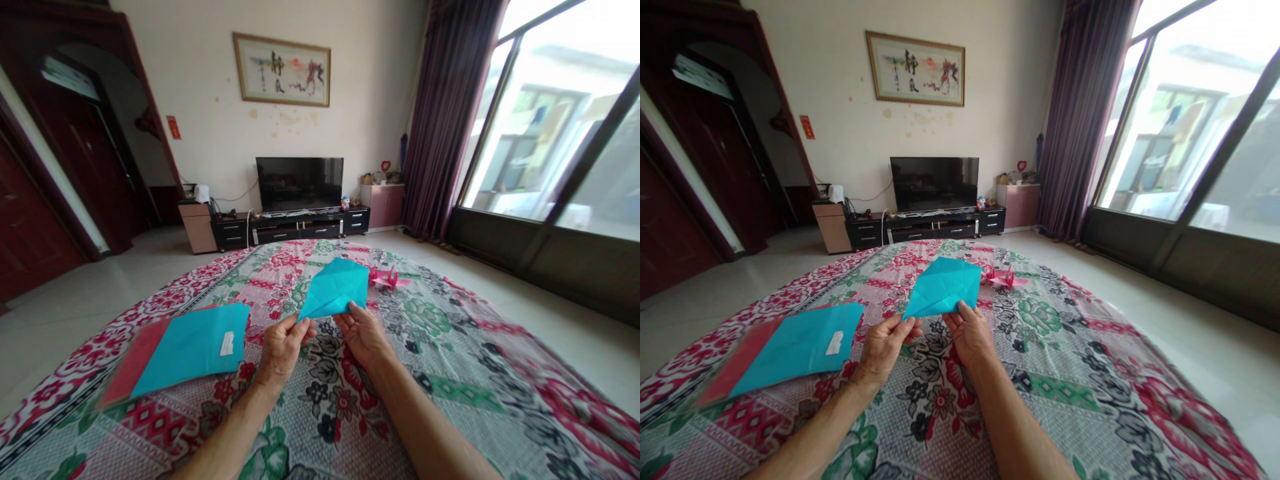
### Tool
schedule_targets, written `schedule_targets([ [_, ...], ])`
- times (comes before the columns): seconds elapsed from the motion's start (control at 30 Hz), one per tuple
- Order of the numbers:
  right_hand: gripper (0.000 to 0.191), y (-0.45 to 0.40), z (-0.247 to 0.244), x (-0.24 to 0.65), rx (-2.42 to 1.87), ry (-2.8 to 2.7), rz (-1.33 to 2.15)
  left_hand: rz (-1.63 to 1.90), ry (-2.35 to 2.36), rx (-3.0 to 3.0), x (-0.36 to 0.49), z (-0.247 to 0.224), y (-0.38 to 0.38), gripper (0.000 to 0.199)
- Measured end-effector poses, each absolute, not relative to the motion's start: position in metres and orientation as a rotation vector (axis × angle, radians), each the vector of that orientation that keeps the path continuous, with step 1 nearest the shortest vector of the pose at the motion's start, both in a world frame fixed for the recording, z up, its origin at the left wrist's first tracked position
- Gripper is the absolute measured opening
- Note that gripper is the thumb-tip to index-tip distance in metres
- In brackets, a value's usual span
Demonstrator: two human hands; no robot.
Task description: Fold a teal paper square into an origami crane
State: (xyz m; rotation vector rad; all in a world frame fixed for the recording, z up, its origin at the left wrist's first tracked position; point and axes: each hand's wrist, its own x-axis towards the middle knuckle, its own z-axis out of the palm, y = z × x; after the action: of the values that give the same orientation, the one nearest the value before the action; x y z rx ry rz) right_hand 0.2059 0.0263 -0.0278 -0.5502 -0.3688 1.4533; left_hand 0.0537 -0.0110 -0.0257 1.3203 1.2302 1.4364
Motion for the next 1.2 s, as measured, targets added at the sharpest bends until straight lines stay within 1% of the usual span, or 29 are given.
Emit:
schedule_targets([
  [0.37,0.021,0.0278,-0.0287,0.2079,-0.563,-0.389,1.430,1.447,1.230,1.280,0.0520,-0.0261,-0.0098,0.026],
  [1.2,0.025,0.0249,-0.0273,0.2071,-0.558,-0.404,1.417,1.475,1.249,1.305,0.0520,-0.0251,-0.0124,0.029],
])
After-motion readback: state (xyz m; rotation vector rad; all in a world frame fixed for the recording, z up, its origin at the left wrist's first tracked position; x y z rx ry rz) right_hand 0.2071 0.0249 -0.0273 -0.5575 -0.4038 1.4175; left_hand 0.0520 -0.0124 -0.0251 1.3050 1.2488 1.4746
